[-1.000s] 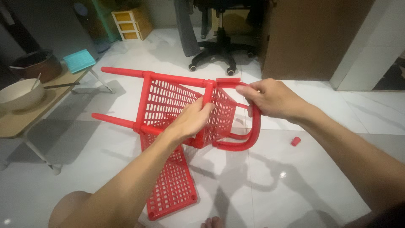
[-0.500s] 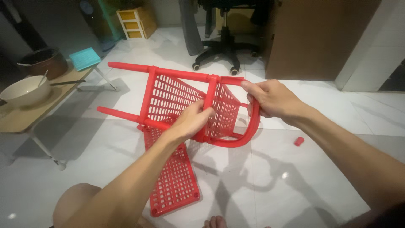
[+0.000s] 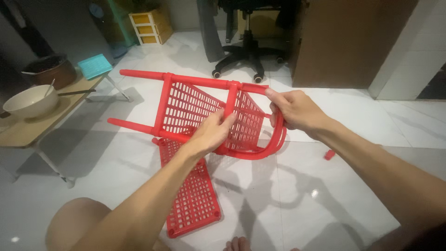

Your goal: The person assembles a red plastic storage rack by connecting vertical and horizontal bars to mesh panels. They insert small red plastic caps into the joints to secure the pieces together, gradually building the frame and attaching the handle.

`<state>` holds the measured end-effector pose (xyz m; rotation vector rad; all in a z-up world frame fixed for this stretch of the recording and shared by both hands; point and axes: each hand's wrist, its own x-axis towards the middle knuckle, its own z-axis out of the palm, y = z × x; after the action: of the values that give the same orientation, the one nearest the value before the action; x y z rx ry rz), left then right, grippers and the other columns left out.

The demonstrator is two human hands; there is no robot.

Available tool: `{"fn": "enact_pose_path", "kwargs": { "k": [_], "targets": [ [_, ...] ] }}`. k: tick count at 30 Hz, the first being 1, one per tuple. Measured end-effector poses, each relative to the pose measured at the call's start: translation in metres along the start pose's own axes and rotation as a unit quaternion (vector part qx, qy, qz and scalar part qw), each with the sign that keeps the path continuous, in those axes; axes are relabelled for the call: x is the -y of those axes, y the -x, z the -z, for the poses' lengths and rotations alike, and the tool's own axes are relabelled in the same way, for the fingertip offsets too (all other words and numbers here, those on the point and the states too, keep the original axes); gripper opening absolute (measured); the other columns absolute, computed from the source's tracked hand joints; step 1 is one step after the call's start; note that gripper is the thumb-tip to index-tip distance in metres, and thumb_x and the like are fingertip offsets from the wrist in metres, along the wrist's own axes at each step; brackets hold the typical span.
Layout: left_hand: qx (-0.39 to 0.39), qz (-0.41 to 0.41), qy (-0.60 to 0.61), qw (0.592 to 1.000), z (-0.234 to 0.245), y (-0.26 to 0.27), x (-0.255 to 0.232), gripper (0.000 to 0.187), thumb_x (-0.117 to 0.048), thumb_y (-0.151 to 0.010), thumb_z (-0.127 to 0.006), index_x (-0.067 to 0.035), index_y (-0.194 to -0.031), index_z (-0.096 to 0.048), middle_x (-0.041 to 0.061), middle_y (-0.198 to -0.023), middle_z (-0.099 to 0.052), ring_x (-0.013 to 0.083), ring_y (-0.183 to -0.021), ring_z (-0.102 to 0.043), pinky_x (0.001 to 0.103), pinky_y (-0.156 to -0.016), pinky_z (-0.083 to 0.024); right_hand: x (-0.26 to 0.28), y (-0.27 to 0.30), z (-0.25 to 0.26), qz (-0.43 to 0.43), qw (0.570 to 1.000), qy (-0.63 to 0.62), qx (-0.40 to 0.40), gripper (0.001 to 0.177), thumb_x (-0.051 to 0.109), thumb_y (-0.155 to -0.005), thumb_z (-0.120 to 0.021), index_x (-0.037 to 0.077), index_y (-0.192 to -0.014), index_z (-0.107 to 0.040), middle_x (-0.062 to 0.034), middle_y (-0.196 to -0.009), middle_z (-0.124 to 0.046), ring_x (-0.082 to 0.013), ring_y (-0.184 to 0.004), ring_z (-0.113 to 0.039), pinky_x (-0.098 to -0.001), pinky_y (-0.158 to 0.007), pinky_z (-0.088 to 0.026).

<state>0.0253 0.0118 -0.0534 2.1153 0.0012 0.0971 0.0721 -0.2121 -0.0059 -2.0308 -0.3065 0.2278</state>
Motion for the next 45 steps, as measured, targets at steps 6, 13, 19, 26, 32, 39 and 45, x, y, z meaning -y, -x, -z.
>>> {"fn": "enact_pose_path", "kwargs": {
  "k": [6,13,19,26,32,39,45],
  "targets": [
    [-0.004,-0.003,-0.031,1.000,0.001,-0.001,0.000,0.042,-0.035,-0.101,-0.049,-0.004,-0.125,-0.064,0.013,-0.106,-0.075,0.0229,-0.095,-0.072,0.039,-0.087,-0.055,0.004,-0.003,-0.003,-0.019,1.000,0.008,-0.017,0.055,0.052,-0.103,-0.047,0.006,-0.076,-0.061,-0.0072,-0.065,-0.063,-0.0134,-0.055,-0.054,-0.0300,-0.051,-0.043],
    [0.004,0.008,-0.031,0.999,0.004,0.003,-0.002,0.044,-0.036,-0.101,-0.048,-0.003,-0.125,-0.064,0.016,-0.106,-0.075,0.0270,-0.095,-0.072,0.041,-0.086,-0.055,0.006,0.003,-0.005,-0.023,0.998,0.049,-0.023,0.057,0.055,-0.102,-0.043,0.007,-0.077,-0.062,-0.0060,-0.064,-0.064,-0.0132,-0.054,-0.052,-0.0291,-0.051,-0.042],
    [0.052,-0.011,-0.003,0.999,0.002,-0.010,0.001,0.049,-0.039,-0.103,-0.043,-0.002,-0.127,-0.065,0.015,-0.118,-0.073,0.0234,-0.108,-0.070,0.038,-0.095,-0.051,0.004,0.000,0.005,-0.062,0.998,0.017,-0.011,0.056,0.057,-0.102,-0.044,0.008,-0.080,-0.059,-0.0055,-0.066,-0.062,-0.0129,-0.055,-0.045,-0.0291,-0.050,-0.036],
    [0.063,-0.033,-0.076,0.995,0.007,0.010,-0.008,0.056,-0.048,-0.096,-0.054,-0.003,-0.128,-0.063,0.018,-0.113,-0.074,0.0276,-0.103,-0.071,0.041,-0.092,-0.055,-0.006,-0.010,0.009,-0.083,0.995,0.005,-0.056,0.058,0.059,-0.101,-0.047,0.004,-0.089,-0.063,-0.0077,-0.072,-0.060,-0.0150,-0.059,-0.047,-0.0305,-0.053,-0.037],
    [0.084,-0.149,-0.281,0.944,0.025,0.057,-0.008,0.050,-0.047,-0.084,-0.072,-0.012,-0.119,-0.072,0.015,-0.104,-0.077,0.0321,-0.099,-0.072,0.046,-0.091,-0.051,-0.015,-0.023,0.004,-0.087,0.990,-0.058,-0.090,0.059,0.059,-0.098,-0.052,0.001,-0.103,-0.065,-0.0117,-0.093,-0.063,-0.0162,-0.076,-0.060,-0.0314,-0.068,-0.055],
    [0.048,-0.225,-0.282,0.932,0.031,0.056,-0.001,0.037,-0.038,-0.088,-0.073,-0.006,-0.108,-0.070,0.014,-0.097,-0.072,0.0338,-0.094,-0.068,0.048,-0.088,-0.048,-0.031,-0.002,-0.013,-0.096,0.984,-0.145,-0.038,0.056,0.052,-0.096,-0.058,-0.001,-0.114,-0.064,-0.0119,-0.107,-0.059,-0.0220,-0.099,-0.058,-0.0410,-0.087,-0.055],
    [0.038,-0.196,-0.300,0.933,0.034,0.050,-0.003,0.036,-0.038,-0.091,-0.072,-0.003,-0.099,-0.071,0.015,-0.092,-0.071,0.0349,-0.092,-0.066,0.049,-0.087,-0.047,-0.038,0.020,-0.042,0.089,0.970,-0.004,-0.228,0.079,0.039,-0.083,-0.076,-0.002,-0.138,-0.037,-0.0188,-0.125,-0.050,-0.0260,-0.108,-0.059,-0.0449,-0.089,-0.055]
  ]
}}
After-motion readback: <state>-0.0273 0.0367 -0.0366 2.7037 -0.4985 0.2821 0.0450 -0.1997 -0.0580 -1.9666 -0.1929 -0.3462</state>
